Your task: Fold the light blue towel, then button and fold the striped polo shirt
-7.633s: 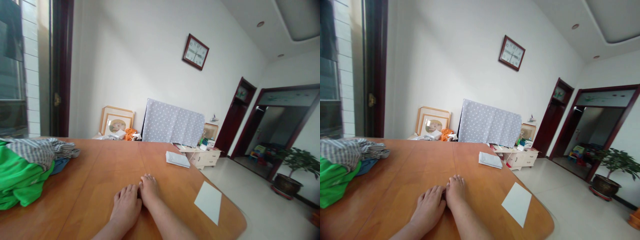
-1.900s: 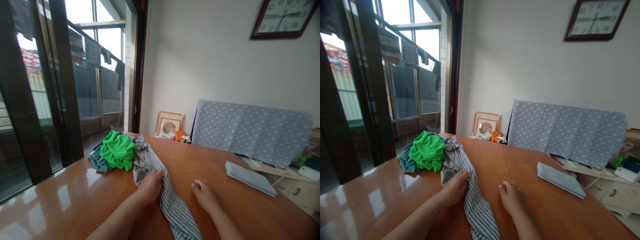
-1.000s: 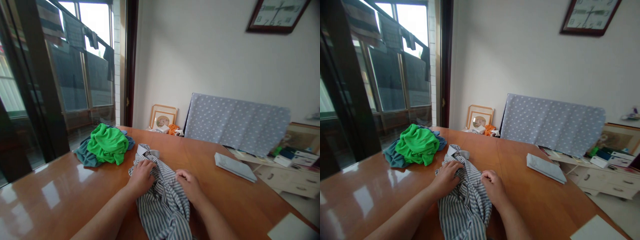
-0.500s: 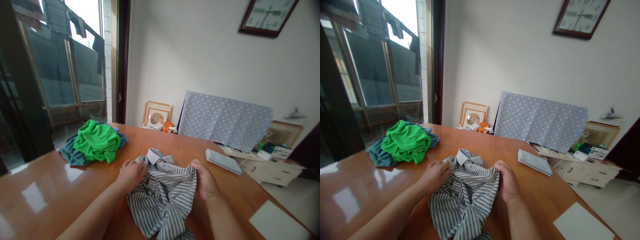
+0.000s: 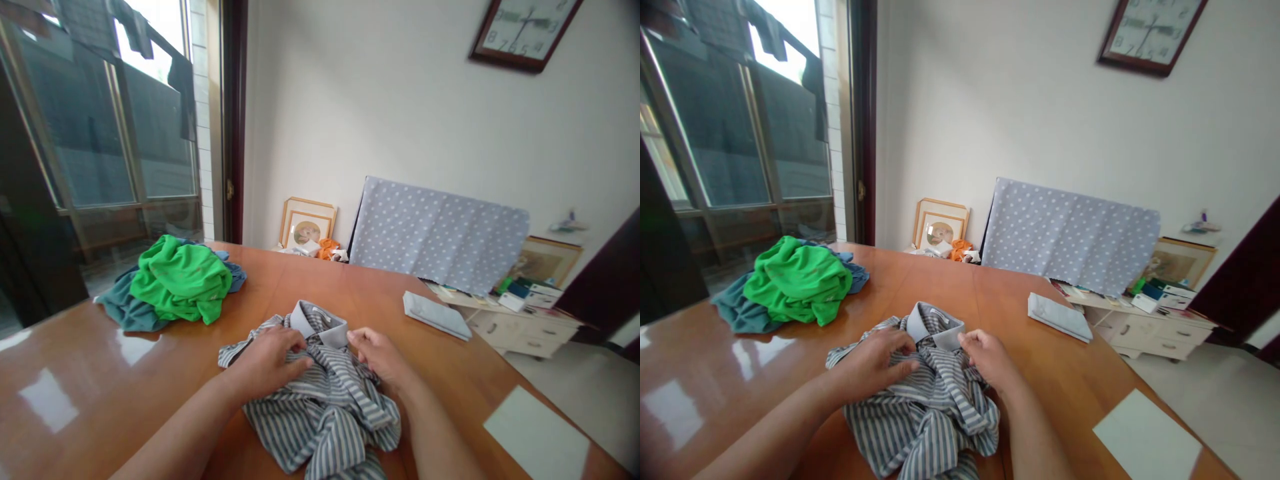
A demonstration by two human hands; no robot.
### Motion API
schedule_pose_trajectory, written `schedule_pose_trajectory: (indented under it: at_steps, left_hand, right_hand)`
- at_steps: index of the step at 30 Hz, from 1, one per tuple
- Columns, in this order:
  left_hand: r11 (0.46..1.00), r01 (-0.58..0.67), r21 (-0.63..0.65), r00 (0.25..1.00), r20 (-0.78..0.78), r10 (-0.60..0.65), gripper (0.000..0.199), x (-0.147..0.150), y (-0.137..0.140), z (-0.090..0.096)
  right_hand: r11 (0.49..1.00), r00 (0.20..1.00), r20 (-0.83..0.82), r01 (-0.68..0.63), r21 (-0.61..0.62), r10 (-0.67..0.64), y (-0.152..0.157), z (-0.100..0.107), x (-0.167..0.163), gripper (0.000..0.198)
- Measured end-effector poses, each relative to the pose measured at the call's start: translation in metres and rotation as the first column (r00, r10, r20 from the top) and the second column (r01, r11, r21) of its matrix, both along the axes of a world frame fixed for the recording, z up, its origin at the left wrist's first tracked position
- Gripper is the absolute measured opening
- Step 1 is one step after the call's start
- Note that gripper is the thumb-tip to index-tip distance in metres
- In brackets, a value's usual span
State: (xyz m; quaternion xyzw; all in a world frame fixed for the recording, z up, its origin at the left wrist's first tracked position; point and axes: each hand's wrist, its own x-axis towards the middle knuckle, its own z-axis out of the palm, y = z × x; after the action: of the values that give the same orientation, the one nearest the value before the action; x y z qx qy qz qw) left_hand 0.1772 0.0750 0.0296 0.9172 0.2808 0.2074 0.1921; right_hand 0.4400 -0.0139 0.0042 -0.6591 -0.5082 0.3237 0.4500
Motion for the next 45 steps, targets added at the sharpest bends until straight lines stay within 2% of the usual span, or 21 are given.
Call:
schedule_pose_trajectory:
  at_steps: [3,4,7,8,10,12,15,16,19,22,26,31,33,36,38,40,41,43,45]
  left_hand:
    - [0.983,0.173,-0.058,0.983,-0.048,-0.175,0.039,0.0,-0.006,-0.004]
    - [0.977,0.2,-0.07,0.977,-0.06,-0.204,0.035,-0.001,-0.007,-0.005]
    - [0.968,0.24,-0.074,0.965,-0.087,-0.246,0.005,0.0,-0.006,-0.006]
    - [0.969,0.238,-0.073,0.966,-0.088,-0.244,0.005,0.0,-0.005,-0.006]
    - [0.974,0.212,-0.083,0.973,-0.078,-0.219,0.01,0.002,-0.006,-0.005]
    - [0.974,0.199,-0.11,0.977,-0.051,-0.206,0.009,0.003,-0.01,-0.005]
    - [0.96,0.248,-0.128,0.968,-0.018,-0.252,0.037,0.005,-0.016,-0.005]
    - [0.955,0.27,-0.12,0.962,-0.014,-0.273,0.04,0.006,-0.017,-0.005]
    - [0.95,0.301,-0.083,0.953,0.006,-0.302,0.022,0.009,-0.018,-0.007]
    - [0.963,0.25,-0.1,0.967,0.082,-0.242,0.029,0.011,-0.013,-0.007]
    - [0.977,0.175,-0.123,0.976,0.156,-0.155,0.027,0.01,-0.006,-0.006]
    - [1.0,0.007,0.023,0.988,0.157,-0.01,0.025,0.002,0.002,-0.003]
    - [0.995,-0.063,0.073,0.995,0.087,0.056,0.024,-0.002,0.004,-0.001]
    - [0.992,-0.086,0.087,0.994,-0.064,0.092,0.023,-0.008,0.008,0.0]
    - [0.996,-0.07,0.047,0.989,-0.128,0.076,0.023,-0.01,0.008,0.001]
    - [0.999,-0.048,-0.008,0.993,-0.106,0.047,0.021,-0.01,0.005,0.004]
    - [0.999,-0.03,-0.042,0.998,-0.064,0.028,0.021,-0.009,0.002,0.006]
    - [0.992,0.029,-0.123,0.998,0.051,-0.023,0.024,-0.006,-0.003,0.01]
    - [0.972,0.103,-0.212,0.989,0.127,-0.077,0.025,-0.004,-0.008,0.012]
  right_hand:
    - [0.995,0.984,0.152,-0.092,-0.046,0.098,0.004,-0.014,-0.003,0.037]
    - [0.991,0.974,0.187,-0.118,-0.069,0.129,0.005,-0.017,-0.004,0.033]
    - [0.986,0.956,0.247,-0.137,-0.098,0.158,0.01,-0.022,-0.007,0.017]
    - [0.988,0.956,0.253,-0.13,-0.082,0.147,0.011,-0.022,-0.008,0.015]
    - [0.995,0.961,0.257,-0.097,-0.023,0.099,0.013,-0.019,-0.008,0.014]
    - [0.998,0.969,0.248,-0.011,0.059,-0.004,0.014,-0.015,-0.007,0.016]
    - [0.973,0.974,0.109,0.185,0.141,-0.201,0.014,-0.011,-0.001,0.019]
    - [0.96,0.968,0.047,0.238,0.147,-0.247,0.014,-0.01,0.001,0.02]
    - [0.932,0.944,-0.068,0.329,0.153,-0.322,0.014,-0.011,0.007,0.022]
    - [0.91,0.922,-0.102,0.385,0.157,-0.373,0.016,-0.015,0.01,0.021]
    - [0.901,0.912,-0.074,0.409,0.143,-0.403,0.019,-0.019,0.009,0.022]
    - [0.937,0.939,0.076,0.324,0.13,-0.335,0.017,-0.02,0.005,0.022]
    - [0.958,0.951,0.133,0.264,0.11,-0.278,0.015,-0.019,0.005,0.02]
    - [0.97,0.949,0.205,0.224,0.093,-0.239,0.012,-0.016,0.002,0.018]
    - [0.957,0.927,0.254,0.239,0.162,-0.275,0.009,-0.009,-0.003,0.016]
    - [0.936,0.923,0.259,0.208,0.285,-0.284,0.004,0.002,-0.012,0.018]
    - [0.928,0.941,0.235,0.154,0.339,-0.242,0.0,0.008,-0.018,0.02]
    - [0.933,0.98,0.186,0.002,0.36,-0.074,-0.008,0.019,-0.029,0.023]
    - [0.954,0.98,0.155,-0.159,0.253,0.123,-0.015,0.027,-0.039,0.023]
